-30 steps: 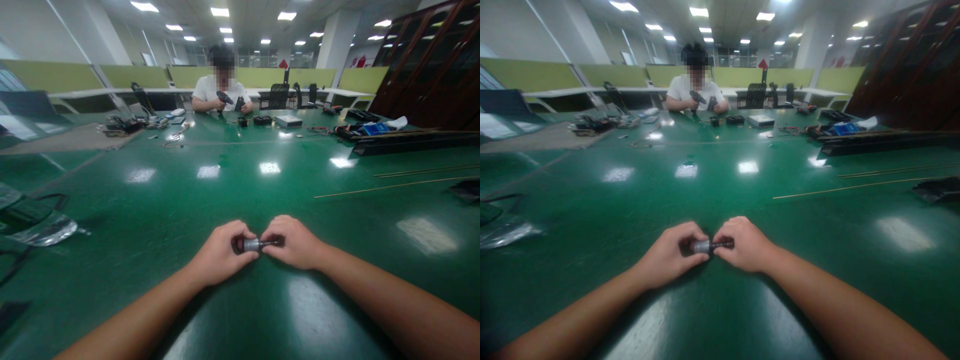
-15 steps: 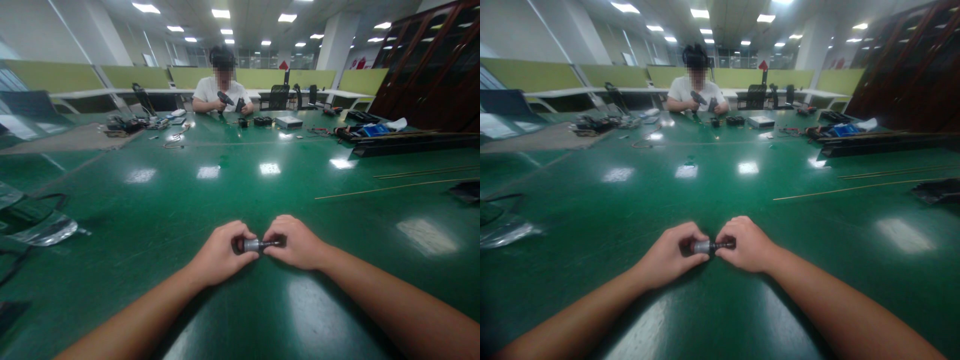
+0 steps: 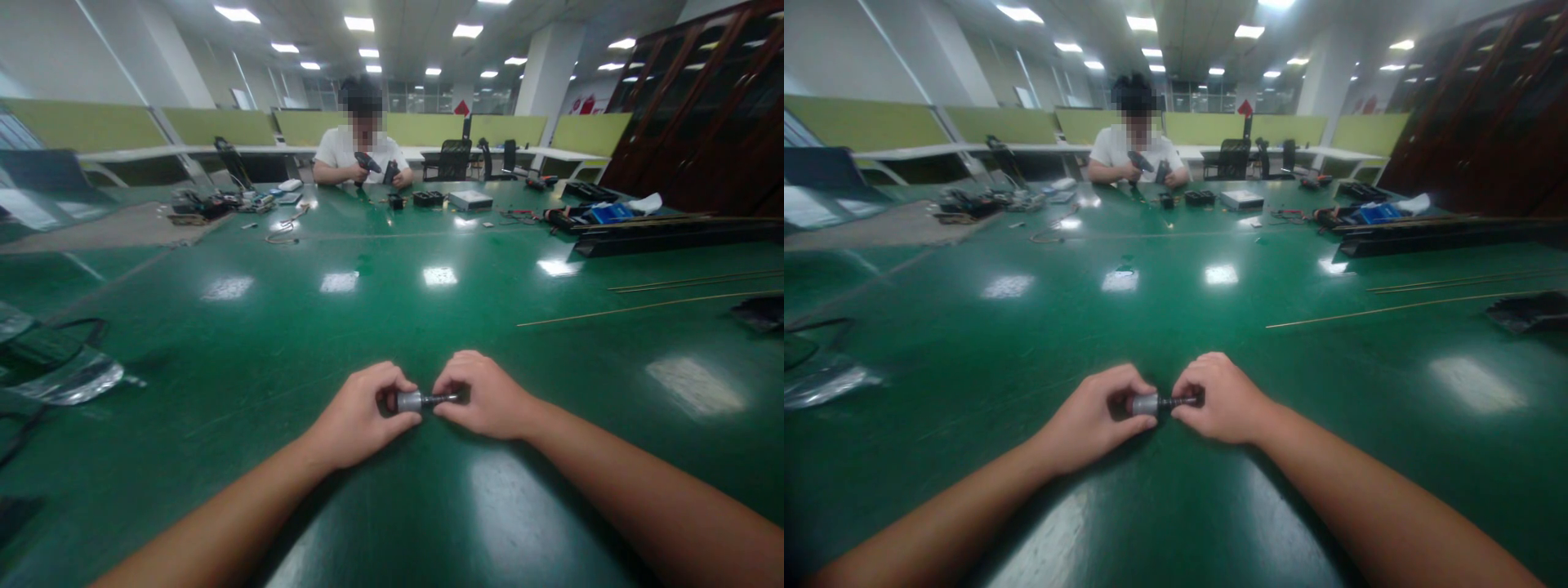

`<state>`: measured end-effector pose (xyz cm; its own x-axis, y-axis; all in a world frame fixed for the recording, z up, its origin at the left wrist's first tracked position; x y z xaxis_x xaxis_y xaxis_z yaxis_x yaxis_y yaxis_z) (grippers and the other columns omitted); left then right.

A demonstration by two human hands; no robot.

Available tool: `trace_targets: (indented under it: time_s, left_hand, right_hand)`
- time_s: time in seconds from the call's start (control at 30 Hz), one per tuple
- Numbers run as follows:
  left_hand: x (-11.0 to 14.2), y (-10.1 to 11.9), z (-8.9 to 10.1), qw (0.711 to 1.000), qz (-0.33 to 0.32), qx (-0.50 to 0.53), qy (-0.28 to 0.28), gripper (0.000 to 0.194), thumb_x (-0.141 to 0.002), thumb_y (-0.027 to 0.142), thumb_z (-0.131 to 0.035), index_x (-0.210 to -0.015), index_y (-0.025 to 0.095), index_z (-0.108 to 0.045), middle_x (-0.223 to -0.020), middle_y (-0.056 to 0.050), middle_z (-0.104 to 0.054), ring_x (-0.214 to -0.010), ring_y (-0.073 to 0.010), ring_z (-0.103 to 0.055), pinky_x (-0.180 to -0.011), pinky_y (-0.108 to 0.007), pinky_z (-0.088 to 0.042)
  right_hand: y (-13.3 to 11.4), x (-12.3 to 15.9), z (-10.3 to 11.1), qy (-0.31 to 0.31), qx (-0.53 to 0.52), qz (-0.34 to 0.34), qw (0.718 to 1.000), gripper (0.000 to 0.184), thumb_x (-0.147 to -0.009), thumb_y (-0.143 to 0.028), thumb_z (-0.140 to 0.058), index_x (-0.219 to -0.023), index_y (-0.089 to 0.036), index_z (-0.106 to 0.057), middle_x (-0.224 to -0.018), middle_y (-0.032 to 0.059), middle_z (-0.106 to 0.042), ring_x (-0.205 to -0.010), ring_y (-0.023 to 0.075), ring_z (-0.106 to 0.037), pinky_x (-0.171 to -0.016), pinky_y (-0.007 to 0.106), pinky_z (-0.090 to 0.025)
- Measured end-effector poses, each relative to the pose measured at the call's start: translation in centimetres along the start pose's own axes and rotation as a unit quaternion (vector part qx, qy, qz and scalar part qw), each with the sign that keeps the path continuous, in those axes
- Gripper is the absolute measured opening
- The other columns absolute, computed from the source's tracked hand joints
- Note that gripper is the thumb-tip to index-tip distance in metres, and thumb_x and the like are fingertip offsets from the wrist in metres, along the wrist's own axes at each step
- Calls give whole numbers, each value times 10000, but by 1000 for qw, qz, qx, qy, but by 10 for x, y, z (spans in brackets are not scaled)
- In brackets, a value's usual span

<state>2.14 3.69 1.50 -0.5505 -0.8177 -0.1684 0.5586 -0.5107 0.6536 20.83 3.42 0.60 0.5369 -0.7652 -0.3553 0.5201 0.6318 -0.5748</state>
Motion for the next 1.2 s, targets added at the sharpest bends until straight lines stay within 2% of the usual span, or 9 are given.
trace_targets:
  time_s: [0.73,1.2]
  left_hand:
    - [0,1,0,1000,2,0,2,160,-752,215,-751,-866,176,-644,-795,4,-615,-709,-147,-583,-647,-242,-435]
    - [1,0,0,1000,2,-6,0,171,-758,240,-755,-869,175,-641,-806,-1,-622,-720,-152,-590,-652,-246,-436]
  right_hand:
    - [6,1,6,-3,2,8,1000,113,-693,-167,-758,-748,-187,-662,-708,-7,-653,-704,159,-580,-782,326,-410]
    - [9,1,11,-25,1,3,1000,96,-699,-170,-756,-743,-182,-671,-699,-10,-658,-690,151,-585,-797,334,-420]
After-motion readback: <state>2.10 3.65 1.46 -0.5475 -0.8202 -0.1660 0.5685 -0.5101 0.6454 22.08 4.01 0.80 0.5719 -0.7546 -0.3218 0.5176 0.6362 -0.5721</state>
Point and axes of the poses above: each hand's wrist, its own x-axis away from the middle knuckle, its own z-axis out of the back of the hand, y = z × x, the point moved 4 cm from there along -x, towards the middle knuckle
